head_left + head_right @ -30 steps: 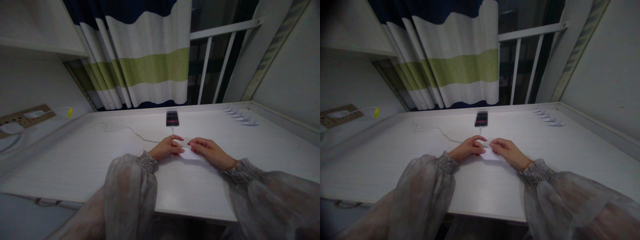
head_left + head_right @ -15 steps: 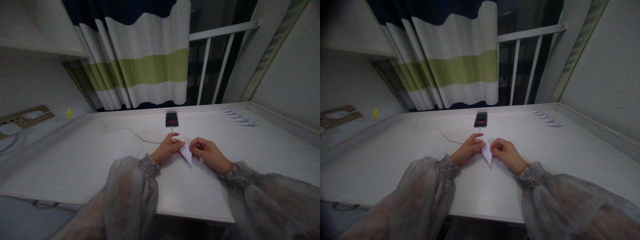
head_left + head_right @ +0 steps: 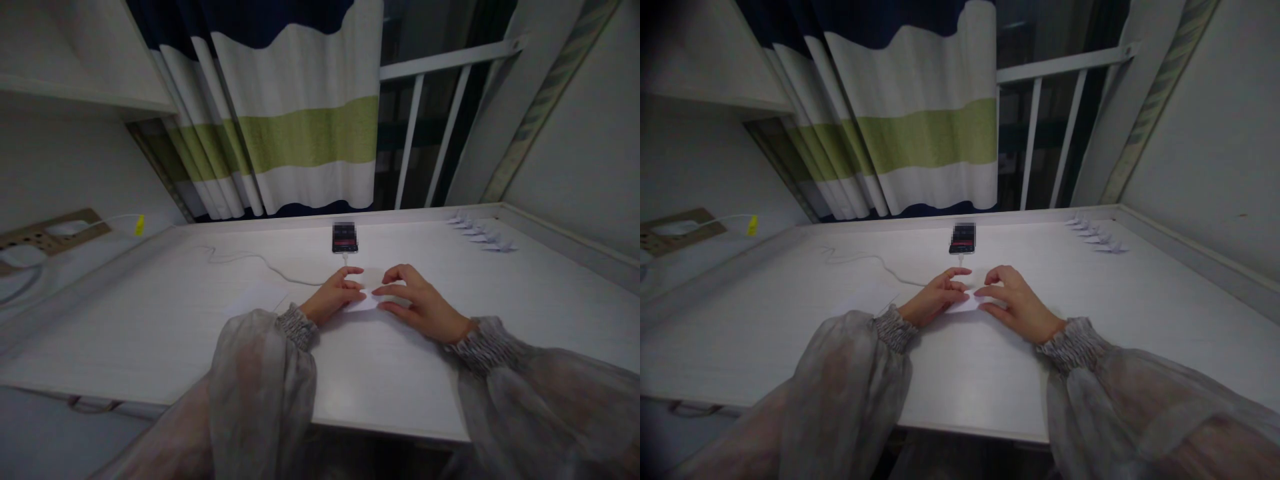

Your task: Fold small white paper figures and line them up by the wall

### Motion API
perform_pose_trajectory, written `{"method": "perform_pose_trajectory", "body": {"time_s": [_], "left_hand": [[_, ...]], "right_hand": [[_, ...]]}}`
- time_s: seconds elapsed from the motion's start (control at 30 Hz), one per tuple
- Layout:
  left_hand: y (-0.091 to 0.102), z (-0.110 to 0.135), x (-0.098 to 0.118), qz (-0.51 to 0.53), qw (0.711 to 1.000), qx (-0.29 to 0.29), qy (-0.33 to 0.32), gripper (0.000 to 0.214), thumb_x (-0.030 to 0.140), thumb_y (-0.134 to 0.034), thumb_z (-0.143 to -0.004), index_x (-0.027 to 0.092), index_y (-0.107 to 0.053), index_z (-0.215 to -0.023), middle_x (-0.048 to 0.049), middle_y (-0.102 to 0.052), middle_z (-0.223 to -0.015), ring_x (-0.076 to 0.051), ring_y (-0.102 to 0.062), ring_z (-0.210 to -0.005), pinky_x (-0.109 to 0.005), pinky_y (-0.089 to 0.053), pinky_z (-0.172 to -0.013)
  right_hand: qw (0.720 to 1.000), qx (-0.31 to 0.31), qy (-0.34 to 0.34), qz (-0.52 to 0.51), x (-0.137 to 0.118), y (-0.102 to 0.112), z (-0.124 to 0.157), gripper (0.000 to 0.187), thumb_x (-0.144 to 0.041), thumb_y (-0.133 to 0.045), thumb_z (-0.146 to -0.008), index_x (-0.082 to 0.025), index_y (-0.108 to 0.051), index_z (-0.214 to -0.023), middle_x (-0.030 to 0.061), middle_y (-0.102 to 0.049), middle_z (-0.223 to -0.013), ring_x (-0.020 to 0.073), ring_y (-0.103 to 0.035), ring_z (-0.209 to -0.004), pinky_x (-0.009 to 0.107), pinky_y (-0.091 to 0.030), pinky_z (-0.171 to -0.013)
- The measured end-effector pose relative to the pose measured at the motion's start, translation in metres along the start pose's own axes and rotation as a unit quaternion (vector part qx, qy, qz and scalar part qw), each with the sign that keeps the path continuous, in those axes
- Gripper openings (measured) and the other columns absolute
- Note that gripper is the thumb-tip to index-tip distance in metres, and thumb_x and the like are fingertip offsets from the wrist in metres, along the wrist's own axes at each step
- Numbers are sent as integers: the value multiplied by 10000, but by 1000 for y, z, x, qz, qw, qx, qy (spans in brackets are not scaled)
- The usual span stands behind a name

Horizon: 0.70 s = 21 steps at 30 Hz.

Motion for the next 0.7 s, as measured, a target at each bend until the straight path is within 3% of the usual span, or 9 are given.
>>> {"method": "perform_pose_trajectory", "body": {"time_s": [0.17, 0.4, 0.53, 0.7], "left_hand": [[-4, -1, -6, -60, 997, -48, -10, 510, 151, -632, -596, 162, -415, -1057, 39, -527, -664, -37, -428, -511, -182, -286, -520], [-1, -4, -6, -255, 961, -37, -103, 261, 182, -588, -658, 142, -496, -899, 8, -518, -722, -78, -486, -646, -218, -388, -631], [-4, -2, -2, -368, 922, -24, -121, 109, 200, -569, -682, 138, -555, -771, 1, -541, -709, -91, -492, -654, -229, -409, -643], [-10, 5, 12, -488, 849, -21, -202, 60, 193, -582, -683, 158, -631, -691, -36, -573, -847, -139, -499, -837, -284, -379, -804]], "right_hand": [[993, -98, 53, 38, -2, -13, 0, 154, -224, -520, -770, -179, -618, -879, 85, -561, -857, 191, -503, -829, 361, -412, -750], [989, -126, 63, 53, 0, -23, 2, 157, -220, -483, -799, -162, -625, -836, 83, -581, -811, 182, -514, -793, 332, -432, -720], [990, -129, 52, 28, 3, -26, 2, 169, -219, -482, -804, -143, -633, -805, 81, -573, -792, 164, -514, -765, 297, -445, -700], [991, -133, 25, 12, 9, -29, 2, 160, -217, -492, -800, -145, -635, -800, 73, -566, -802, 156, -521, -774, 280, -447, -716]]}}
Point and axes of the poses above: each hand's wrist, its own z-axis away from the middle knuckle, its own y-axis out of the back of the hand, x = y × z, the point moved 6 cm from there along -z, towards the middle knuckle
